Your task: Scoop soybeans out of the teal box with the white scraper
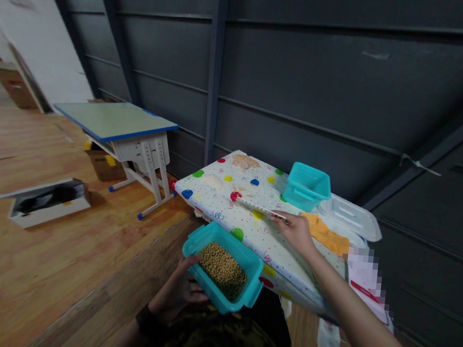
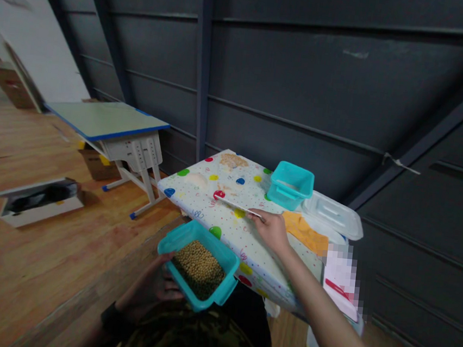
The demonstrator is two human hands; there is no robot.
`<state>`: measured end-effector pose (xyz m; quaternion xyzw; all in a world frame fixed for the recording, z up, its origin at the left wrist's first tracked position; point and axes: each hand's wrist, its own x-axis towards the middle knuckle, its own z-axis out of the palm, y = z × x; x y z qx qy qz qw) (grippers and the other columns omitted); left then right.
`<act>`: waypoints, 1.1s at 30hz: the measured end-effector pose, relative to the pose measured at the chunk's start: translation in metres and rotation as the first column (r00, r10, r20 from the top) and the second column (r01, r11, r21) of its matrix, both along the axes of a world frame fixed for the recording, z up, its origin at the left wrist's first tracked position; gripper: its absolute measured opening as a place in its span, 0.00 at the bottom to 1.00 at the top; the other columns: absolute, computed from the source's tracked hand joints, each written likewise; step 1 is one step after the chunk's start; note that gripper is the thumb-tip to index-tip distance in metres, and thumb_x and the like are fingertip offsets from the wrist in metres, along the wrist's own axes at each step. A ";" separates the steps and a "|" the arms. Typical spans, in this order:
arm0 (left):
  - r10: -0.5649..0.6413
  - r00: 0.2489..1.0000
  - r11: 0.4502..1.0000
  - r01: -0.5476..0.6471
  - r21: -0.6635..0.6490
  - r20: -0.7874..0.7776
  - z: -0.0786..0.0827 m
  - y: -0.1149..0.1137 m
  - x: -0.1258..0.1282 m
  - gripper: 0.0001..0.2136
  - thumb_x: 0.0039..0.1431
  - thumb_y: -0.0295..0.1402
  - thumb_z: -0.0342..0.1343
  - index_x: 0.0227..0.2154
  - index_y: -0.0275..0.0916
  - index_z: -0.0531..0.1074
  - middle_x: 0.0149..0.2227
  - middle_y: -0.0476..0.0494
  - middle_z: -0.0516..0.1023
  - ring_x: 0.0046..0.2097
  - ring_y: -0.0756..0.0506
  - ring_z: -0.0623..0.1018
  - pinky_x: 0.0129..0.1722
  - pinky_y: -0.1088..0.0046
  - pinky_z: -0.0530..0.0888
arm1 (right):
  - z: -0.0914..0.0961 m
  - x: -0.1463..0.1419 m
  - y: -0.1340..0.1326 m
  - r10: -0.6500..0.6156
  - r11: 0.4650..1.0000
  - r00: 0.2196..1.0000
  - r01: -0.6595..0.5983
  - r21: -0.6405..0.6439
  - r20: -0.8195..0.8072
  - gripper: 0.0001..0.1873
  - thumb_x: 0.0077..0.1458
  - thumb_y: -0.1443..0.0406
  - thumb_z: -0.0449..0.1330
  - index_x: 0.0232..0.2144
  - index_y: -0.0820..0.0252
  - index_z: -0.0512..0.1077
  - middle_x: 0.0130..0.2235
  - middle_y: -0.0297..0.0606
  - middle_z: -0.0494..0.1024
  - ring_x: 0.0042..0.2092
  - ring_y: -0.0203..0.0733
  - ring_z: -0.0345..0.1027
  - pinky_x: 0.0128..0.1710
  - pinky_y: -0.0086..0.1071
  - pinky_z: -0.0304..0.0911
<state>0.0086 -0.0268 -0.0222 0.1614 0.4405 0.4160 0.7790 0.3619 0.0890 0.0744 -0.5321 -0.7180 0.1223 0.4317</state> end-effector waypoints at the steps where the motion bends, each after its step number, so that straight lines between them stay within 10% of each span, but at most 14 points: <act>1: 0.007 1.000 1.000 -0.007 0.006 -0.013 -0.001 0.000 0.000 0.61 0.50 0.58 0.80 0.79 0.44 0.54 0.49 0.32 0.85 0.44 0.29 0.89 0.47 0.50 0.84 | 0.000 0.000 -0.001 0.012 1.000 1.000 -0.012 -0.005 0.002 0.17 0.65 0.55 0.64 0.40 0.52 0.93 0.44 0.42 0.93 0.44 0.61 0.91 0.46 0.49 0.85; 10: -0.015 0.997 0.998 0.019 0.058 -0.081 -0.001 -0.007 0.007 0.57 0.44 0.57 0.81 0.73 0.47 0.58 0.64 0.25 0.78 0.48 0.29 0.89 0.52 0.47 0.84 | -0.001 0.008 -0.026 -0.020 0.999 0.998 0.017 0.052 0.059 0.19 0.69 0.53 0.63 0.39 0.51 0.93 0.42 0.42 0.93 0.40 0.56 0.91 0.42 0.43 0.86; 20: -0.017 0.999 0.997 0.014 -0.080 -0.046 0.016 0.005 0.015 0.66 0.38 0.60 0.83 0.77 0.47 0.55 0.63 0.23 0.78 0.49 0.25 0.89 0.53 0.45 0.83 | 0.000 0.011 -0.089 -0.209 0.919 0.949 0.108 0.378 0.237 0.17 0.74 0.60 0.62 0.40 0.52 0.92 0.37 0.40 0.93 0.32 0.51 0.90 0.34 0.35 0.84; 33: -0.019 0.997 0.997 0.013 -0.073 -0.075 0.036 0.003 0.017 0.65 0.31 0.60 0.85 0.71 0.48 0.58 0.56 0.31 0.81 0.40 0.31 0.89 0.44 0.51 0.85 | 0.011 -0.025 -0.156 -0.132 0.857 0.958 -0.019 0.515 0.255 0.09 0.76 0.67 0.66 0.45 0.56 0.88 0.37 0.40 0.93 0.30 0.45 0.89 0.34 0.30 0.84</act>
